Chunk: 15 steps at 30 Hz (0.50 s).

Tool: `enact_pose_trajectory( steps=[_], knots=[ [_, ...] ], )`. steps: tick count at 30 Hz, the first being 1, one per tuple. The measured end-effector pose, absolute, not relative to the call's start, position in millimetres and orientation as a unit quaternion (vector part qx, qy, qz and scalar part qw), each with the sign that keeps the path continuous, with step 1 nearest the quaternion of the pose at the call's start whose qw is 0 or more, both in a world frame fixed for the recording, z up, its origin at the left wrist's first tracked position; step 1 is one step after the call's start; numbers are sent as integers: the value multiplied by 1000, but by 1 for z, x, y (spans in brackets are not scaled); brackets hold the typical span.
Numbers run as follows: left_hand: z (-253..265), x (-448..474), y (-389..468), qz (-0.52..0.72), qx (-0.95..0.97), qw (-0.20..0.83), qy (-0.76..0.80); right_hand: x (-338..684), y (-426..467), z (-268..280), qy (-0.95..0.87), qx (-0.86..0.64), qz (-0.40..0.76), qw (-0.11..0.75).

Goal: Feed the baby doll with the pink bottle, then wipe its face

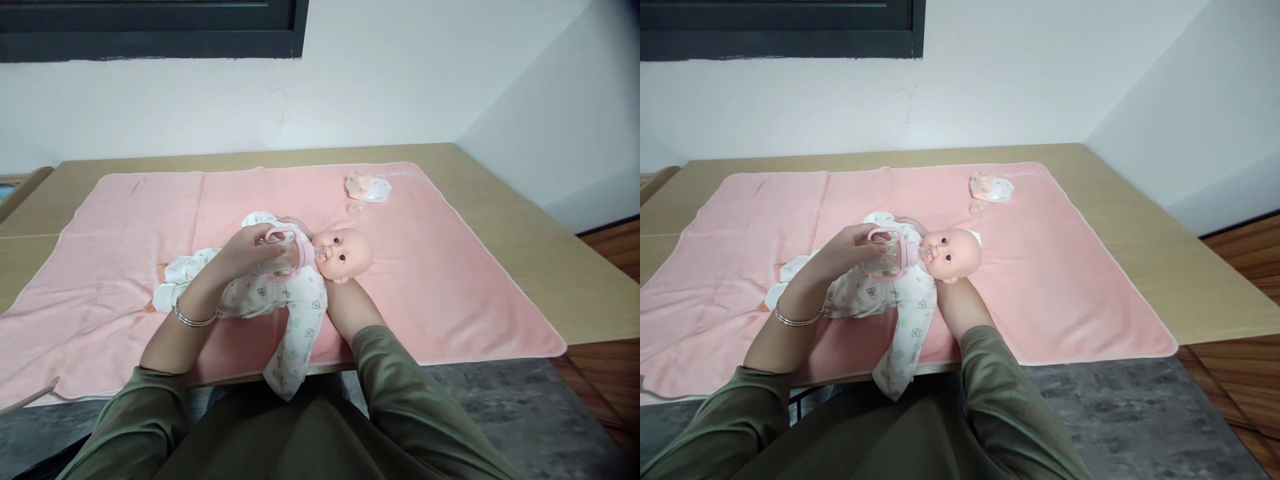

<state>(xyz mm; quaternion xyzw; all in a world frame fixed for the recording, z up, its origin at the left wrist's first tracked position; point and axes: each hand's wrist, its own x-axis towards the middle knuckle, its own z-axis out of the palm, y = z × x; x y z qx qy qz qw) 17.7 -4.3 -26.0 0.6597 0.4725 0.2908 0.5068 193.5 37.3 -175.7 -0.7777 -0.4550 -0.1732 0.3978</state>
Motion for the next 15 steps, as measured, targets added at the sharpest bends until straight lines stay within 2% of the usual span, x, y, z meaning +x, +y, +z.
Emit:
enact_pose_trajectory(
  steps=[7,15],
  knots=[
    [-26,19,-5,297,658,509,470,184,25,-114,-527,-784,-66,322],
    [-24,21,-6,302,665,497,468,189,9,-90,-564,-783,7,264]
  ],
)
